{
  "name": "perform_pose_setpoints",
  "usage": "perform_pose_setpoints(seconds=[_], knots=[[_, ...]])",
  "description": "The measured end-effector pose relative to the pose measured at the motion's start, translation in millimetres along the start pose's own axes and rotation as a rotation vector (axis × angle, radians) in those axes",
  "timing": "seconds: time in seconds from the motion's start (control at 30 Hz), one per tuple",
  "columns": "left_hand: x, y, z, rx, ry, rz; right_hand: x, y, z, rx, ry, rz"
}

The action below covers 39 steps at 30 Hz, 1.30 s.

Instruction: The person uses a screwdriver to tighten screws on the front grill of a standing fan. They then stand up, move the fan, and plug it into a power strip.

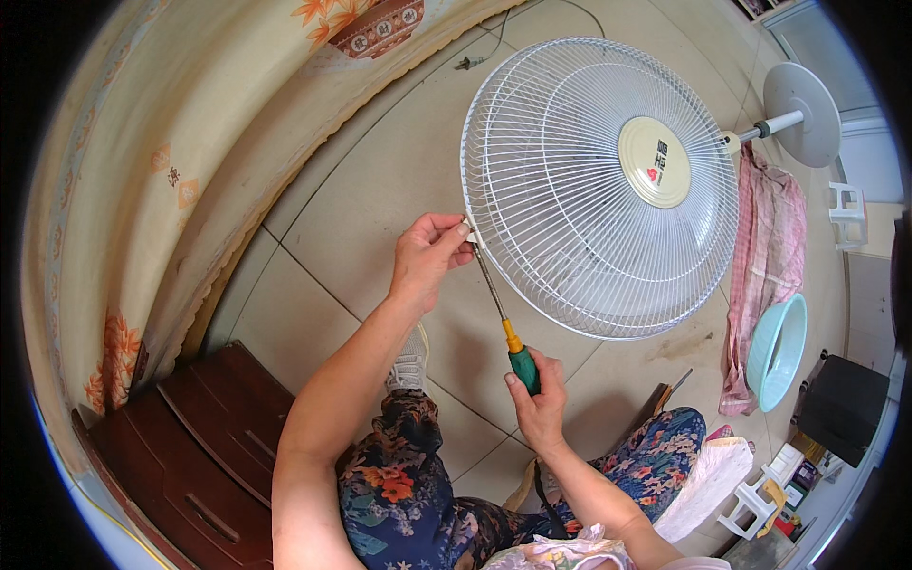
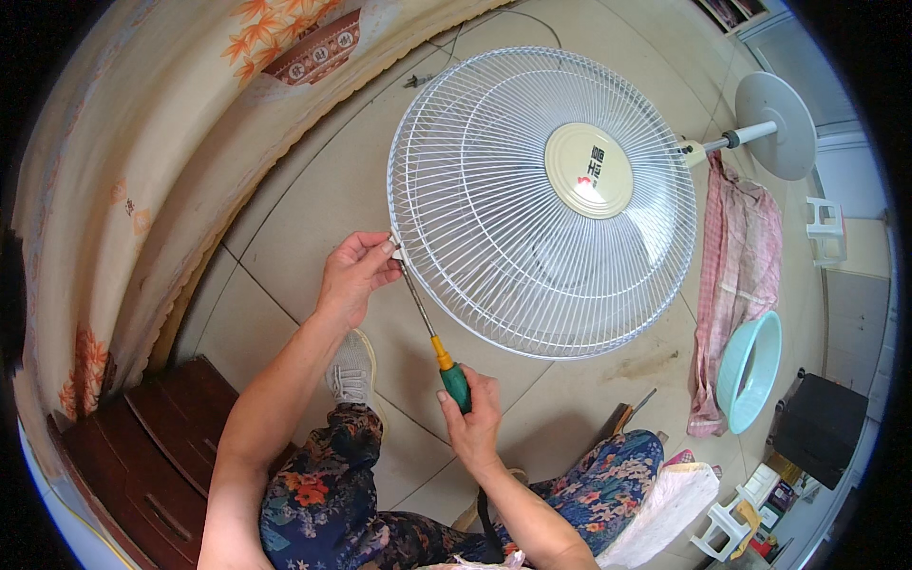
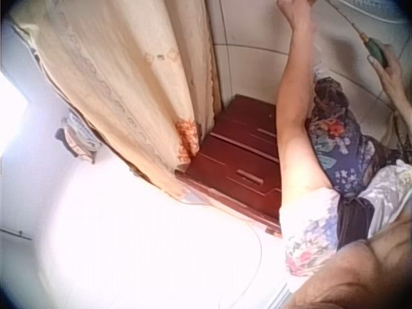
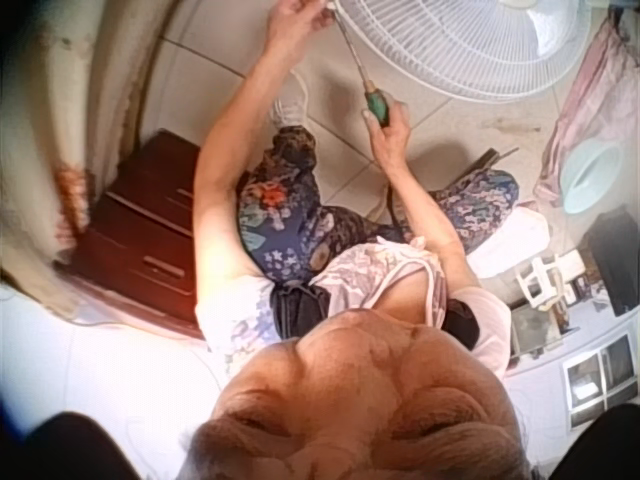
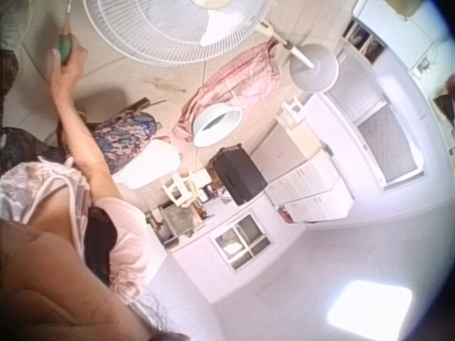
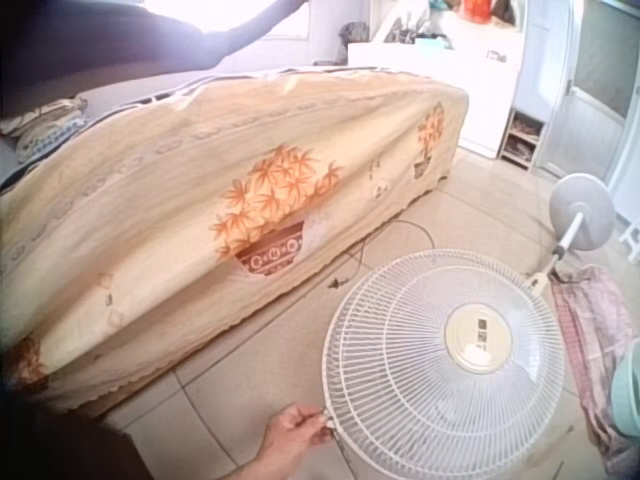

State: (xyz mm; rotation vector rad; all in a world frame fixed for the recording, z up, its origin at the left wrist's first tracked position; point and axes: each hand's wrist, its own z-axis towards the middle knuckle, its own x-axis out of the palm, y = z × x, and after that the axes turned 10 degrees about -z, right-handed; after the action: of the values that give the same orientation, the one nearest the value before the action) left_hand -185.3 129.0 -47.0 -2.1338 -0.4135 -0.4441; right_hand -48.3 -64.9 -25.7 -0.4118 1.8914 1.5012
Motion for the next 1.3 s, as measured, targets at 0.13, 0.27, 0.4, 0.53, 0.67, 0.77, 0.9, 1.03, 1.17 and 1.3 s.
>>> perform_pose_setpoints(seconds=[0.13,0.27,0.4,0.53,0.67,0.77,0.9,1.03,1.17,1.3], knots=[[2,0,-1,0.014,0.004,0.013,1,-16,-1,-0.012,0.046,0.016],[1,0,0,0.028,0.01,0.019,-5,-9,-4,0.594,0.253,0.913],[3,-2,-1,0.024,-0.014,0.04,-12,-10,3,0.683,0.3,1.124],[3,0,0,0.056,-0.007,0.021,-6,-1,2,0.634,0.285,1.052],[5,9,-5,0.23,0.004,0.12,1,-14,-6,0.447,0.258,0.906],[8,12,-6,0.275,-0.032,0.123,4,-14,-10,0.483,0.21,0.817],[7,11,-4,0.147,-0.048,0.007,8,-14,-7,0.471,0.115,0.684],[11,-1,-2,-0.06,-0.084,-0.136,13,-20,-7,0.41,0.079,0.585],[9,0,0,-0.145,-0.098,-0.221,14,-20,-6,0.393,0.066,0.58],[7,-1,0,-0.174,-0.082,-0.252,-8,-10,2,0.851,0.378,1.359]])
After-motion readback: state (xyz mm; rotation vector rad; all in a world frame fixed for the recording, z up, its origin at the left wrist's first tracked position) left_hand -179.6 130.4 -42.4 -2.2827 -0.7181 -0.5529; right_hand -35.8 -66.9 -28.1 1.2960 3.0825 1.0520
